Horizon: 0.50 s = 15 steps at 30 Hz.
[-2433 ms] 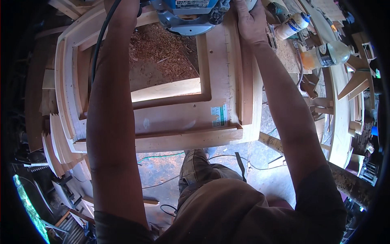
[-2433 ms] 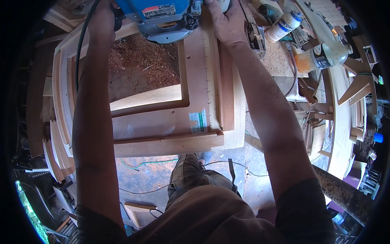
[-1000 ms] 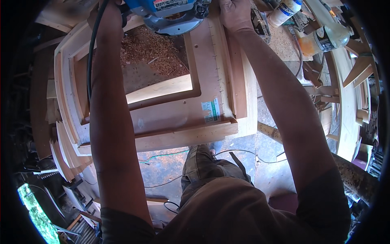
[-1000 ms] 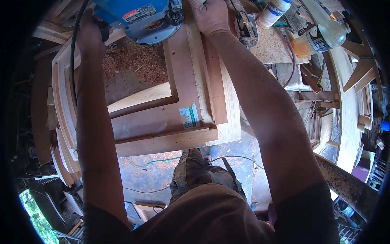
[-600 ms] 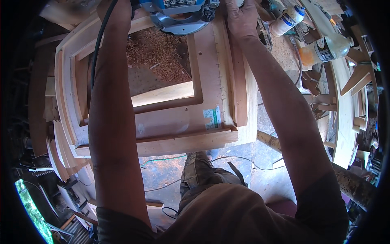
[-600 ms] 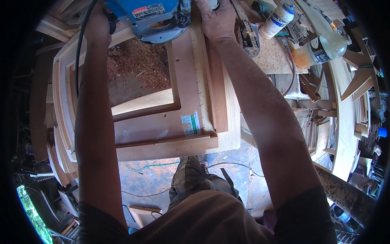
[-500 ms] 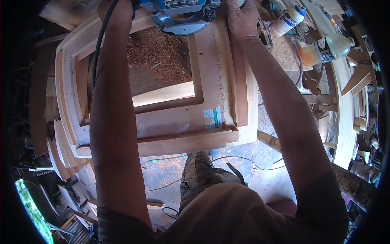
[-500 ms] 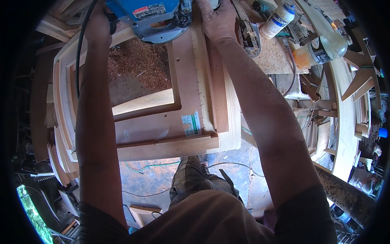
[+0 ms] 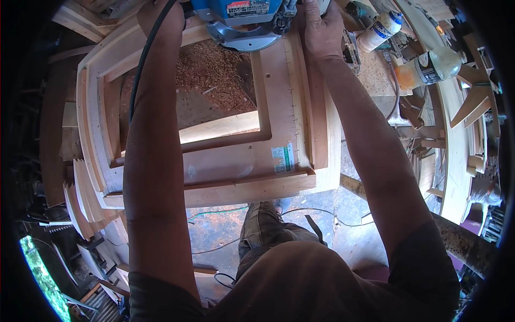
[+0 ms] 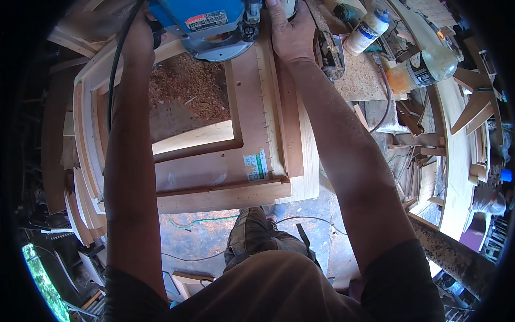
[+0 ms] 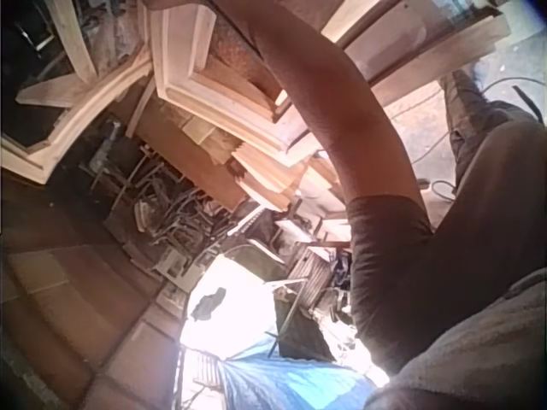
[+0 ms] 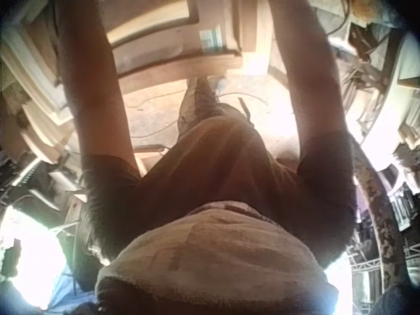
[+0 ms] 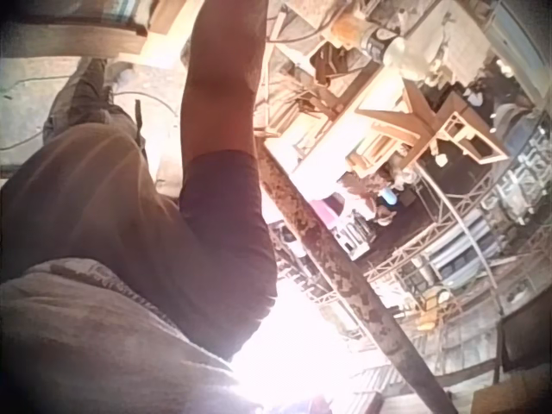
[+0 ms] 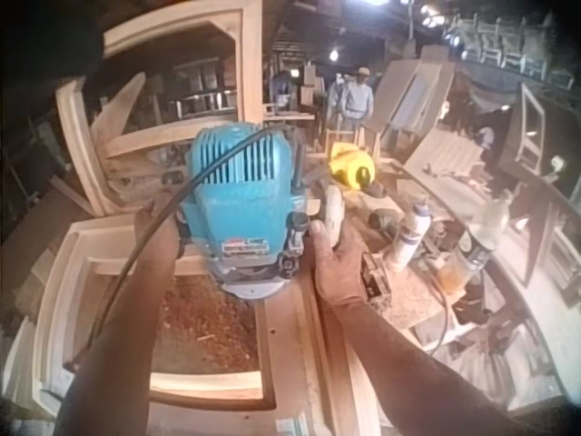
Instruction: Routing the inner edges of a wooden furniture frame using a plunge router.
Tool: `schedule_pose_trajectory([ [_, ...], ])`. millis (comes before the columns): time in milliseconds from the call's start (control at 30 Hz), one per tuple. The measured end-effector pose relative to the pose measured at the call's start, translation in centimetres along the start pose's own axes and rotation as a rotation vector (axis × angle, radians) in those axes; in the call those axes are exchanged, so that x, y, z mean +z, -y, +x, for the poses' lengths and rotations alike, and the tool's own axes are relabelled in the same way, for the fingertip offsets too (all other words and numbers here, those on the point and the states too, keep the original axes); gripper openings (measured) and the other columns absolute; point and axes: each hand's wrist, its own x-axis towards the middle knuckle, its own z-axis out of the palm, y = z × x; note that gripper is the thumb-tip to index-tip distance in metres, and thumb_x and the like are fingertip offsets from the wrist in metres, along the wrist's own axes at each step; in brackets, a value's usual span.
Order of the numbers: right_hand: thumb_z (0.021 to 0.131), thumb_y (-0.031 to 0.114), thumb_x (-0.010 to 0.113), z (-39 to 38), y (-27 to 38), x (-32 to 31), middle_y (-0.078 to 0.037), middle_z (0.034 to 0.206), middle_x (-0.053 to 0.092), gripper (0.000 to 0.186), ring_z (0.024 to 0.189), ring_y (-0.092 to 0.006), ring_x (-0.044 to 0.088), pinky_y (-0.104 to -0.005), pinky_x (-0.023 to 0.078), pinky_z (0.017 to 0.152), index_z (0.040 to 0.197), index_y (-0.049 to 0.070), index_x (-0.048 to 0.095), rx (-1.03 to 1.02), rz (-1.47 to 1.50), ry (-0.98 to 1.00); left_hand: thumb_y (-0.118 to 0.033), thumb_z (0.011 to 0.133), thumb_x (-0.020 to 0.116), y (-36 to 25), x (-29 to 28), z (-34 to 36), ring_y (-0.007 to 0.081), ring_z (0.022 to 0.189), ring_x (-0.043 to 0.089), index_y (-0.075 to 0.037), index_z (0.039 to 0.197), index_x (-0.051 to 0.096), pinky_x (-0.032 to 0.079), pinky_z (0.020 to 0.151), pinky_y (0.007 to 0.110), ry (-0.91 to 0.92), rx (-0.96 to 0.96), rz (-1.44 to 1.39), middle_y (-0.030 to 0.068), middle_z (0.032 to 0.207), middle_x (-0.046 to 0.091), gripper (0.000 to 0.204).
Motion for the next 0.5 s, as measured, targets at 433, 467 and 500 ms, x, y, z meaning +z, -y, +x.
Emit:
schedule_pose_trajectory([
  [433, 0.097, 0.027, 0.057, 0.1, 0.2, -0.1, -0.01, 0.085, 0.064, 0.03, 0.075, -0.0193, 0.057, -0.0304, 0.049, 0.072, 0.103, -0.002, 0.062, 0.036, 0.006, -0.019, -0.041, 0.088, 0.053, -4.1, 2.3, -2.0, 0.0264, 0.063, 0.055, 0.005, 0.079, 0.067, 0.045, 0.057, 0.034, -0.147, -0.085, 0.222, 0.0152, 0.068, 0.062, 0.049],
  [467, 0.097, 0.027, 0.057, 0.1, 0.1, -0.4, -0.011, 0.087, 0.065, 0.031, 0.076, -0.0196, 0.058, -0.0305, 0.049, 0.073, 0.104, -0.002, 0.062, 0.052, 0.002, -0.027, -0.041, 0.088, 0.052, -4.2, 2.7, -2.2, 0.0272, 0.064, 0.056, 0.006, 0.08, 0.068, 0.045, 0.057, 0.035, -0.146, -0.095, 0.242, 0.0163, 0.069, 0.063, 0.05],
  [500, 0.097, 0.027, 0.057, 0.0, 0.2, -0.2, -0.011, 0.087, 0.065, 0.031, 0.076, -0.0196, 0.058, -0.0305, 0.049, 0.073, 0.104, -0.002, 0.062, 0.052, 0.005, -0.023, -0.041, 0.088, 0.052, -3.6, 2.2, -1.7, 0.0272, 0.064, 0.056, 0.006, 0.08, 0.068, 0.045, 0.057, 0.035, -0.15, -0.094, 0.244, 0.0163, 0.069, 0.063, 0.05],
])
